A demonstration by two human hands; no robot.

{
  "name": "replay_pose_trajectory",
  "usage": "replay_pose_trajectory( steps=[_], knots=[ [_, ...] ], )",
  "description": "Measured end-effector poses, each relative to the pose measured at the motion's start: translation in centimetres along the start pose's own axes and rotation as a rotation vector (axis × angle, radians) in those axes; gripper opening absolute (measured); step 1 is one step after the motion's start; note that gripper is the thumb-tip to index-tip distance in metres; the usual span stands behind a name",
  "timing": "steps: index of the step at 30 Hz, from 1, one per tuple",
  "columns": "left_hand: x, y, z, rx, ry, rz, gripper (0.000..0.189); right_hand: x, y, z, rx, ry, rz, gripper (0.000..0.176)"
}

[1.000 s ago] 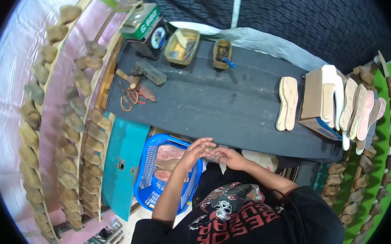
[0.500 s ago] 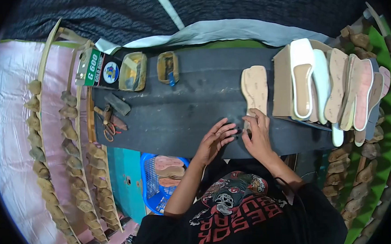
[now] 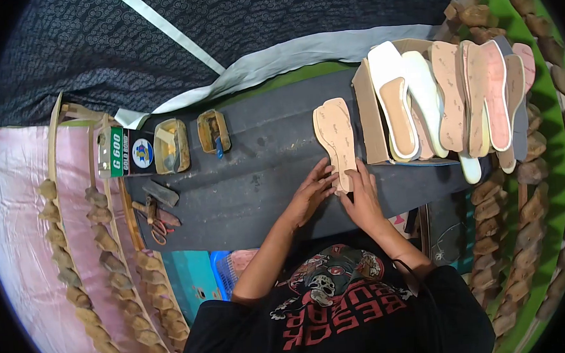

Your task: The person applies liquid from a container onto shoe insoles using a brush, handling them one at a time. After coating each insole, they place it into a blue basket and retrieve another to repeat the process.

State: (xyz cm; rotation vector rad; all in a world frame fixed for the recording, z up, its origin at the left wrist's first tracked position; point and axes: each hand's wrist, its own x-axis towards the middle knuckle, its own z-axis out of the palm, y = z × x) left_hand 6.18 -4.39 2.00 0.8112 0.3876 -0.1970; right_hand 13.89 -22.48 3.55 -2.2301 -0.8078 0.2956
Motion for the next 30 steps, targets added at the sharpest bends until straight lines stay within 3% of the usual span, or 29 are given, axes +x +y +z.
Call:
replay_pose_trajectory(
  steps=[7,11,12,15,16,20,23,24,26,30],
  knots=[
    [-2.0,0.4,-1.6,0.050,-0.228,-0.063,0.080,0.1,-1.7,1.6,-0.070,0.120,0.146,0.052],
    [-2.8,-0.2,-3.6,-0.002,-0.263,-0.055,0.079,-0.8,-3.4,2.0,-0.015,0.217,0.214,0.040],
    [-3.1,0.1,-3.5,0.002,-0.267,-0.038,0.079,-1.4,-3.9,2.1,-0.035,0.246,0.220,0.029],
    [-2.8,1.0,-2.9,-0.005,-0.293,-0.017,0.079,-3.2,-4.8,3.1,0.454,0.257,0.372,0.023],
    [-2.4,1.1,-2.5,-0.032,-0.308,-0.022,0.078,-3.5,-5.2,3.7,0.694,0.279,0.274,0.022],
    [-0.5,1.8,-0.9,-0.083,-0.392,-0.031,0.069,-4.2,-7.5,4.1,0.946,0.285,0.319,0.031],
    [0.3,1.6,-0.2,-0.061,-0.330,-0.033,0.054,-4.9,-7.8,3.1,0.722,0.162,0.422,0.040],
    [0.7,1.2,-0.4,-0.075,-0.313,-0.034,0.052,-5.1,-6.5,4.3,0.634,0.239,0.379,0.047],
    [1.3,-0.1,-0.9,-0.110,-0.280,-0.015,0.045,-5.1,-6.0,4.7,0.563,0.215,0.368,0.045],
    [-0.4,0.3,-0.1,-0.164,-0.160,-0.061,0.047,-4.1,-6.2,3.6,0.571,0.062,0.386,0.031]
  ],
)
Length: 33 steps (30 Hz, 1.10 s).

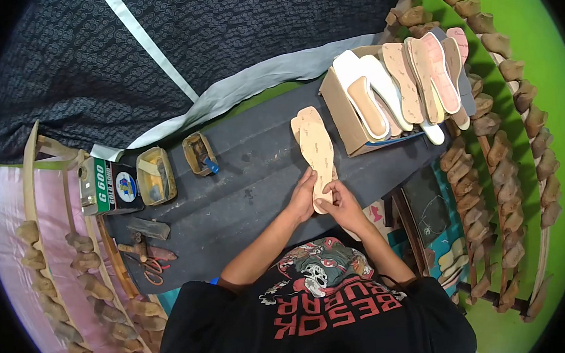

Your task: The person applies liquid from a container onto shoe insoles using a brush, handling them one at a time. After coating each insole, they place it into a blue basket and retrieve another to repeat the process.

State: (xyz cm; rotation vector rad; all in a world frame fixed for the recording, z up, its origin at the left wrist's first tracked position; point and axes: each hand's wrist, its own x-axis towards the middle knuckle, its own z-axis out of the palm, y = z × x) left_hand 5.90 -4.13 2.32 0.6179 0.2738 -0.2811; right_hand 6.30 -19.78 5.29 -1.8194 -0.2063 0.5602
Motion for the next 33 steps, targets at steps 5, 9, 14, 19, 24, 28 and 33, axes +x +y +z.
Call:
replay_pose_trajectory(
  steps=[5,9,14,19,24,28,33],
  knots=[
    [-0.4,1.0,-0.3,-0.022,0.039,0.018,0.051,3.8,2.4,-1.2,-0.045,0.131,-0.254,0.019],
    [-1.1,2.5,-0.6,-0.044,0.125,0.081,0.051,6.8,2.0,-2.1,0.005,-0.056,-0.178,0.019],
    [-2.4,0.9,-5.2,-0.258,0.138,0.183,0.049,9.7,-3.0,0.7,-0.111,-0.250,-0.277,0.011],
    [-7.3,0.8,-5.1,-0.325,0.193,0.307,0.052,12.9,-5.0,6.4,-0.072,-0.429,-0.311,0.012],
    [-9.9,-0.7,-6.5,-0.335,0.272,0.412,0.052,14.6,-6.7,11.2,-0.239,-0.459,-0.494,0.033],
    [-11.2,-1.3,-7.4,-0.308,0.242,0.460,0.051,16.3,-7.4,14.1,-0.312,-0.517,-0.586,0.060],
    [-12.5,-2.5,-10.0,-0.313,0.298,0.394,0.052,16.2,-12.3,17.9,-0.366,-0.715,-0.508,0.077]
  ],
)
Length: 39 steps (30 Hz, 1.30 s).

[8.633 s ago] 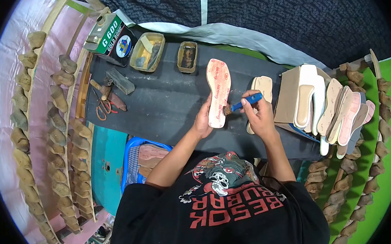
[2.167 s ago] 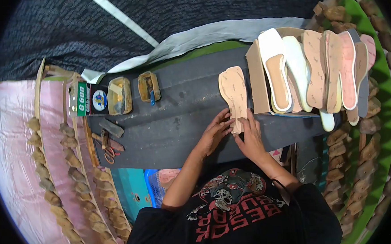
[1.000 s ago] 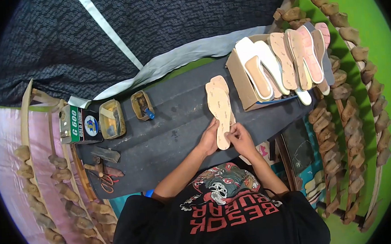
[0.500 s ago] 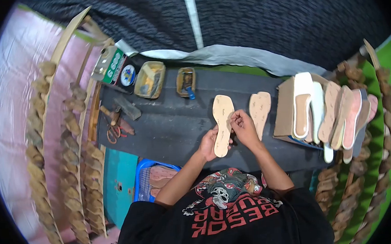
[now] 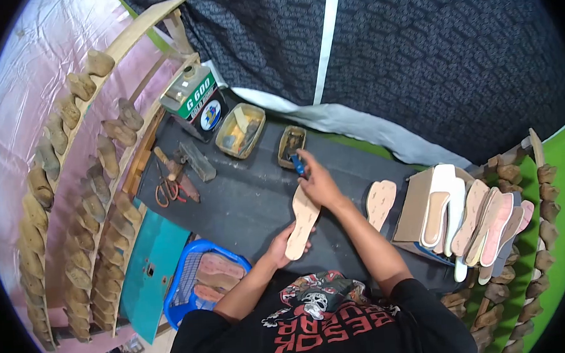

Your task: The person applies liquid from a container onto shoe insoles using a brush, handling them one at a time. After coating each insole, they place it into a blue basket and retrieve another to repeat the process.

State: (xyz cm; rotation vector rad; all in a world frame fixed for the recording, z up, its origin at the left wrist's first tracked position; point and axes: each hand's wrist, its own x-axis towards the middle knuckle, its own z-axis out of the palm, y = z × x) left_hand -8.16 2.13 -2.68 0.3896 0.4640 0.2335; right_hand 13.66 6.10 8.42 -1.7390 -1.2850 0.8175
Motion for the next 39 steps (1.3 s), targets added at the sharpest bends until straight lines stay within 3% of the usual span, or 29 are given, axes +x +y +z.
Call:
replay_pose_trajectory(
  steps=[1,3,7,10,16,39],
  knots=[
    [0.0,0.2,-0.3,-0.019,-0.007,-0.011,0.053,0.8,0.5,0.6,-0.116,0.030,-0.109,0.078],
    [0.0,0.7,-0.7,-0.009,-0.027,-0.006,0.053,2.1,1.5,1.3,-0.194,0.043,-0.168,0.062],
    [0.8,1.8,-0.9,0.011,-0.051,-0.022,0.053,3.7,2.2,1.3,-0.330,0.061,-0.150,0.031],
    [1.4,1.8,-1.2,-0.030,-0.086,-0.005,0.053,3.9,1.6,1.0,-0.235,0.268,-0.282,0.024],
    [1.1,1.9,-1.4,-0.083,-0.141,0.014,0.054,3.9,0.8,-0.1,0.027,0.299,0.029,0.027],
    [-1.5,2.9,-2.6,-0.161,-0.051,0.088,0.052,1.8,3.1,2.4,0.234,0.438,-0.049,0.025]
  ],
)
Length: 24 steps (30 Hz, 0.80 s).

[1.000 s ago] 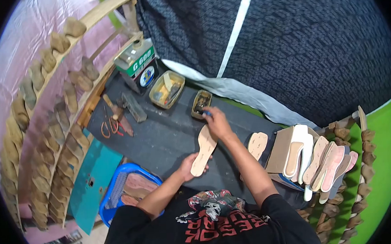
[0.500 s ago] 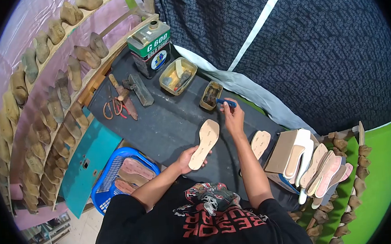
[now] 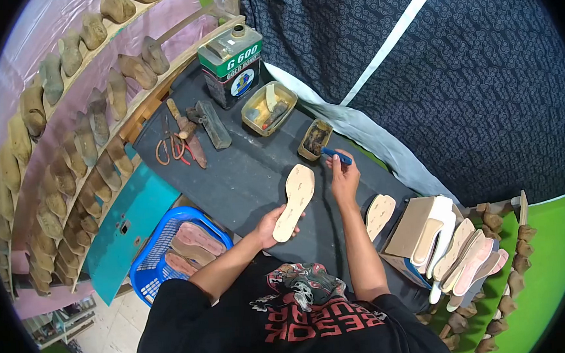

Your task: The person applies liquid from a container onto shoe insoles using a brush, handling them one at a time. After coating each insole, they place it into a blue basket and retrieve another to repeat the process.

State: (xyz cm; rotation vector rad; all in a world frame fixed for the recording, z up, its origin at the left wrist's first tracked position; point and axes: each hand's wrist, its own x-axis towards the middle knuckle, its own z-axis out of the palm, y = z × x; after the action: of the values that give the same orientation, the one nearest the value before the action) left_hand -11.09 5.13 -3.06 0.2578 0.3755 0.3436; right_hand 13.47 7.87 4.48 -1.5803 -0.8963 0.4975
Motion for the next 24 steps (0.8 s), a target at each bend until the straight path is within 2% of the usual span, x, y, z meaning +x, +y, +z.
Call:
replay_pose_trajectory(
  steps=[5,11,14,17,24],
  knots=[
    [0.5,0.2,-0.6,-0.003,-0.031,-0.010,0.053,-0.2,0.1,-0.4,-0.029,0.045,-0.044,0.025],
    [1.4,0.7,0.1,0.016,-0.021,0.002,0.053,0.7,0.9,-0.7,0.223,0.099,0.090,0.023],
    [1.6,0.7,0.6,0.018,-0.030,0.003,0.053,0.9,1.8,-1.1,0.433,0.174,0.315,0.025],
    [1.6,1.0,1.0,0.021,-0.023,-0.002,0.053,1.0,2.5,-1.2,0.452,0.188,0.344,0.025],
    [1.6,0.8,0.8,0.025,-0.034,-0.007,0.053,0.9,1.8,-0.7,0.382,0.126,0.255,0.026]
  ],
)
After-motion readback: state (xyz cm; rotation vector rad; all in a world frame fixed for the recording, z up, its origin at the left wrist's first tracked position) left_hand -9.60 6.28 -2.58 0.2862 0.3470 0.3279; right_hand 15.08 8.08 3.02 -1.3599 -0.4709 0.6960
